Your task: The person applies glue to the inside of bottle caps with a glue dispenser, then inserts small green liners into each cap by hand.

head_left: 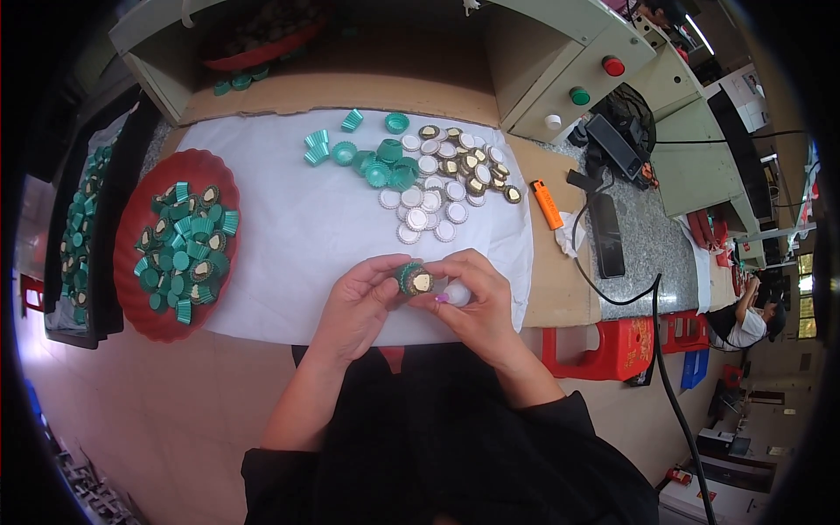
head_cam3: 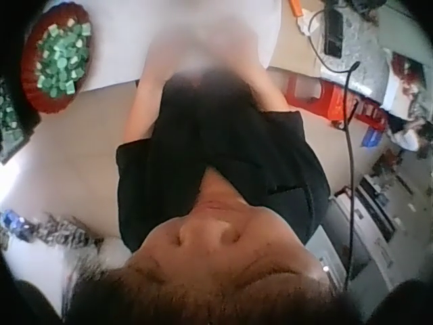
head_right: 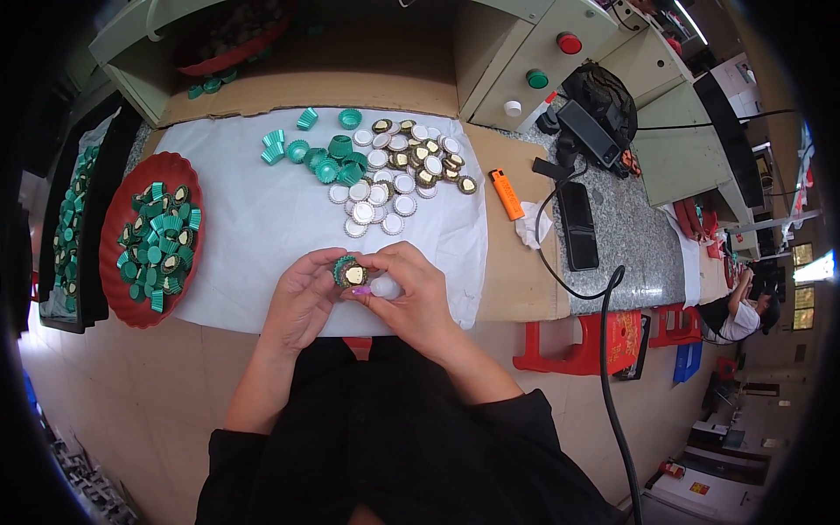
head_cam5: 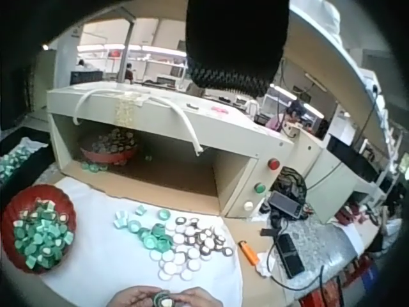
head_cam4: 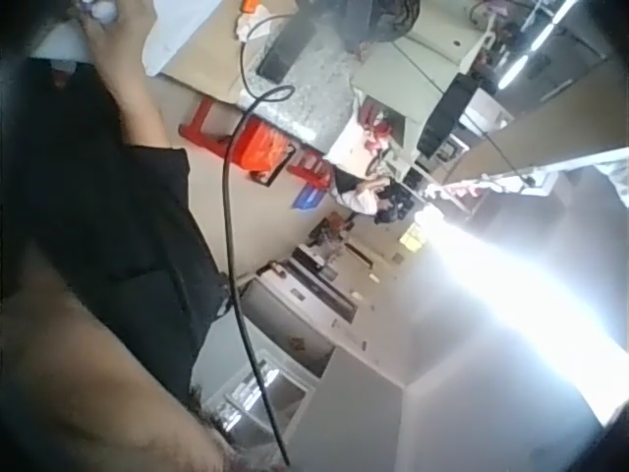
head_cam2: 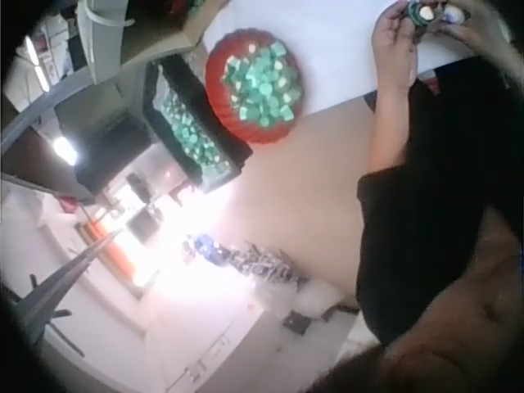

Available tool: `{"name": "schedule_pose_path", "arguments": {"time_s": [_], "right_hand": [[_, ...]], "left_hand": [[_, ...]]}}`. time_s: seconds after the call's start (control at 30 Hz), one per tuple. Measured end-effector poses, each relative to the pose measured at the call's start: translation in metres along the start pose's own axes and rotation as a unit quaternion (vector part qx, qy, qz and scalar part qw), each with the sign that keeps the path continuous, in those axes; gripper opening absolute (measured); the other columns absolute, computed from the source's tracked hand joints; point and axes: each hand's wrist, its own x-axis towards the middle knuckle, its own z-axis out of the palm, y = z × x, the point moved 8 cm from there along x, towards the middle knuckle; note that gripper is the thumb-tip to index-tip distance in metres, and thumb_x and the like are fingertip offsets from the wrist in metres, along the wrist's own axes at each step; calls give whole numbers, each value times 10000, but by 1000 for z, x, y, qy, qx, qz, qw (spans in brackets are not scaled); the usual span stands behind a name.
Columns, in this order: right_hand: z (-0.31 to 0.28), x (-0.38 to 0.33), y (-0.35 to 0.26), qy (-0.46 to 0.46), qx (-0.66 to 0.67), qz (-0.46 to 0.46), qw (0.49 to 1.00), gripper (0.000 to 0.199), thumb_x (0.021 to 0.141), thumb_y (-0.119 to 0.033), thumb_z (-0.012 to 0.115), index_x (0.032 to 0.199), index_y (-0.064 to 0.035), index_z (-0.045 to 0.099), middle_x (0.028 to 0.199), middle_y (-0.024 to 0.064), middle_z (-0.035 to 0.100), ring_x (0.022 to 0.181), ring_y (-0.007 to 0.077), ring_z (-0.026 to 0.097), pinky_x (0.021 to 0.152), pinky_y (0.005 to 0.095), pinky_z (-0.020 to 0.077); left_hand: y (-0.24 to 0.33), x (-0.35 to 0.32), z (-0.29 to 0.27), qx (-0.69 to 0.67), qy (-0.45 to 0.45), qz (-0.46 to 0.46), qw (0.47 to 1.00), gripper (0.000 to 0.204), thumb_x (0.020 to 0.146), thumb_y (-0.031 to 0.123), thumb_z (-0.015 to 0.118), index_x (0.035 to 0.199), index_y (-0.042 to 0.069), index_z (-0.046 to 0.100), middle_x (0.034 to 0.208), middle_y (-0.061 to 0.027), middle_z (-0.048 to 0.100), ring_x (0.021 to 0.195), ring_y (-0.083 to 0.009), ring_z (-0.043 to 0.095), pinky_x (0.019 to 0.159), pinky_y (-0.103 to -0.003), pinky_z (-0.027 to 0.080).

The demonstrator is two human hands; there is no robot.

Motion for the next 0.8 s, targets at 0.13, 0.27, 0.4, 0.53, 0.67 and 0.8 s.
{"name": "schedule_pose_path", "arguments": {"time_s": [0.13,0.27,0.4,0.53,0.67,0.8], "right_hand": [[0,0,1,4,2,-1,1000,332,587,-49,725,891,-29,593,789,79,551,720,181,557,619,256,451],[1,1,1,2,0,5,1000,325,585,-46,724,884,-29,595,788,79,551,718,183,556,614,257,451],[0,1,1,3,-1,4,1000,315,588,-29,715,880,-32,597,787,78,550,715,184,555,608,256,450],[1,0,2,3,13,10,1000,319,580,-13,725,870,-23,594,781,60,544,729,151,526,629,232,418],[0,0,2,0,6,6,1000,320,588,-10,708,888,-40,602,788,76,542,716,178,550,602,246,446],[1,1,1,-22,20,10,1000,353,578,36,690,909,-48,602,810,72,524,720,173,550,593,238,449]], "left_hand": [[-1,0,-1,9,0,-5,1000,263,831,53,487,1088,0,475,1033,-94,539,960,-162,508,848,-306,402],[-2,-1,-2,12,2,-10,1000,272,830,59,491,1096,1,474,1025,-90,541,960,-159,505,837,-301,400],[-2,-1,-2,11,0,-11,1000,274,831,55,490,1099,2,475,1020,-87,544,950,-156,508,834,-302,398],[-3,-1,-3,21,3,-16,1000,272,831,49,487,1098,2,478,1011,-83,548,937,-151,511,830,-300,398],[-2,-1,-4,30,3,-3,1000,260,827,27,484,1085,-4,490,982,-92,560,907,-155,532,809,-295,424],[2,0,5,23,-14,23,999,248,822,10,483,1068,-7,504,959,-105,571,885,-168,554,795,-298,448]]}}
